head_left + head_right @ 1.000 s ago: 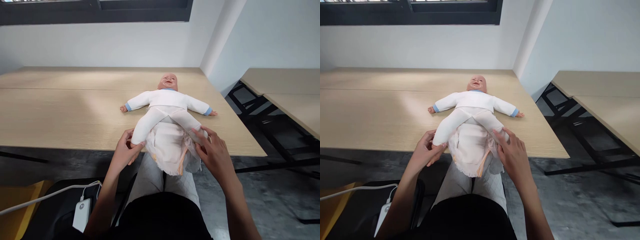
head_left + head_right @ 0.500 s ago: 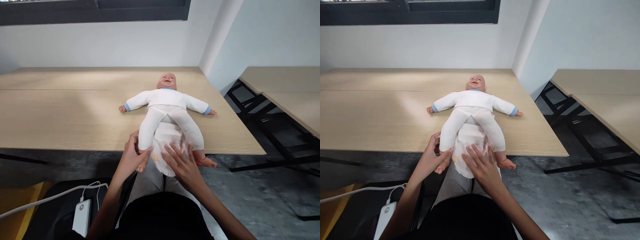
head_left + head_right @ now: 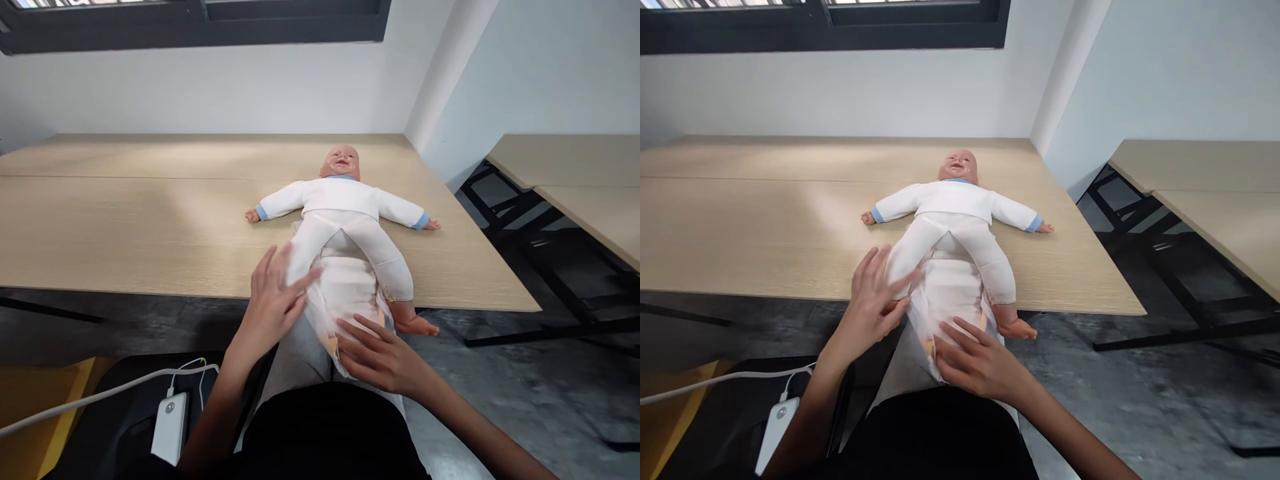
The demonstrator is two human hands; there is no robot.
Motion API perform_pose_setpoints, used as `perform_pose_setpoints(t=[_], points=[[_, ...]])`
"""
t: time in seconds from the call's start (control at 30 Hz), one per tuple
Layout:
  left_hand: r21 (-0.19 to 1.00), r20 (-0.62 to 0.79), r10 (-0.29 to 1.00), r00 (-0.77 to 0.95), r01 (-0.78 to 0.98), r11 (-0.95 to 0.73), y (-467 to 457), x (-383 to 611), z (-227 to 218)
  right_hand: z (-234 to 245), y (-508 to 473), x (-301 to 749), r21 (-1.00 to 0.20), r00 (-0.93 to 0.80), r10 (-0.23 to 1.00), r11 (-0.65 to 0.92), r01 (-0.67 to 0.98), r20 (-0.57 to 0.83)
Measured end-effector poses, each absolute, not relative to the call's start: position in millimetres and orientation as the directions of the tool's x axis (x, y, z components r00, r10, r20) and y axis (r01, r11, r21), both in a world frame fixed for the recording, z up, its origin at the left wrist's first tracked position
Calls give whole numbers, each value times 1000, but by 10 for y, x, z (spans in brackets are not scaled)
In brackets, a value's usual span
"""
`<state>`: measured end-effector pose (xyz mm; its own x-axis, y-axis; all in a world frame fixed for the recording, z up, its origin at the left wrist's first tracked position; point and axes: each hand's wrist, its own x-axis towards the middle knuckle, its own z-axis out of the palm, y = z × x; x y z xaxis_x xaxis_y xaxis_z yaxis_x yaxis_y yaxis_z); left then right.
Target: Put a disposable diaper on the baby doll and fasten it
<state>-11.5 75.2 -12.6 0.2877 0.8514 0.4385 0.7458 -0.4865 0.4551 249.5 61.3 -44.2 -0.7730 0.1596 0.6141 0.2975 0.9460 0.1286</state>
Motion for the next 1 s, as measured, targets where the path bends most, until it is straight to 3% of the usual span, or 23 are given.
perform_pose_setpoints(t=[0.07,0.13,0.27,0.43,0.7,1.0], points=[[262,365,765,530,730,-631,688,-66,-15,-459,613,2522,143,-773,154,943,302,616],[222,248,702,668,666,-712,648,-13,53,-459,621,2537,154,-770,158,936,316,619],[204,166,719,675,690,-695,637,33,49,-465,636,2554,160,-754,193,916,368,628],[136,199,718,667,707,-694,616,3,-19,-491,672,2599,155,-760,181,925,347,624],[322,216,719,661,647,-691,601,-65,-35,-403,764,2615,8,-726,310,917,399,614],[688,130,782,609,513,-514,688,-252,91,-398,764,2723,-87,-686,382,902,424,620]])
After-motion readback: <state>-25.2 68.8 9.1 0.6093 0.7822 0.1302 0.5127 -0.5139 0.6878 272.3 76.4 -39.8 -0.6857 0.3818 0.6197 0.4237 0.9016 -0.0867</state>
